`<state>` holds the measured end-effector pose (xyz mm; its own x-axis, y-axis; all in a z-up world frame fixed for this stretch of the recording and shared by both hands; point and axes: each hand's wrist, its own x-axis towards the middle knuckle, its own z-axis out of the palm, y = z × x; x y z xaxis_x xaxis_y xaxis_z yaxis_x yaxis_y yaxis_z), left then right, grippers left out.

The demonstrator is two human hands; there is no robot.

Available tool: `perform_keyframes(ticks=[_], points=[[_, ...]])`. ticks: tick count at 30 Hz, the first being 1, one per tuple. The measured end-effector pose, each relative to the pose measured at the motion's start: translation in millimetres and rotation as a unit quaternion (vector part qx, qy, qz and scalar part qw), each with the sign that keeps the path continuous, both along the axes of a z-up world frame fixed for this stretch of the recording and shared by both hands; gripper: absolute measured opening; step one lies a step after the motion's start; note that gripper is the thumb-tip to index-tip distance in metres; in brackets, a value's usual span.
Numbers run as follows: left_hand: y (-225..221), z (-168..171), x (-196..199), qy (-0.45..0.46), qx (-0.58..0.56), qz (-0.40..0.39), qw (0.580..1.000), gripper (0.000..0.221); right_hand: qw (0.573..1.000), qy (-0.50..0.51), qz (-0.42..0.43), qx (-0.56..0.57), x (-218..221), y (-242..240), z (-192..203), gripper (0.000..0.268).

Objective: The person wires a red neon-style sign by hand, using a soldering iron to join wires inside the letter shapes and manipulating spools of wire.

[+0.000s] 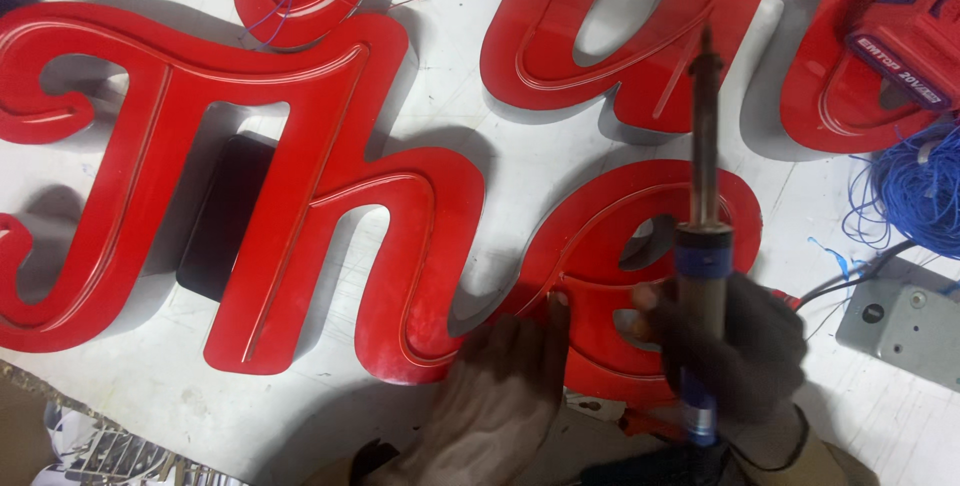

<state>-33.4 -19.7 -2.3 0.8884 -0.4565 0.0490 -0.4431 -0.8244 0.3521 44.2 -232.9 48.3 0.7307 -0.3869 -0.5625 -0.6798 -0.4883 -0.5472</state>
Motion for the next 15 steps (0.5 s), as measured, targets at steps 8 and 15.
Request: perform_keyframes(ticks=[8, 15], points=[[12, -3, 0, -0.025, 0.036, -0.034, 0.998, 0.068, 0.746, -0.472, 0.47, -0.012, -18, -16, -60, 0.024], [26, 3, -2, -0.035, -0.006, -0.044, 0.998, 0.071, 0.672, -0.481, 0.56, -0.059, -9, -6, -63, 0.01]])
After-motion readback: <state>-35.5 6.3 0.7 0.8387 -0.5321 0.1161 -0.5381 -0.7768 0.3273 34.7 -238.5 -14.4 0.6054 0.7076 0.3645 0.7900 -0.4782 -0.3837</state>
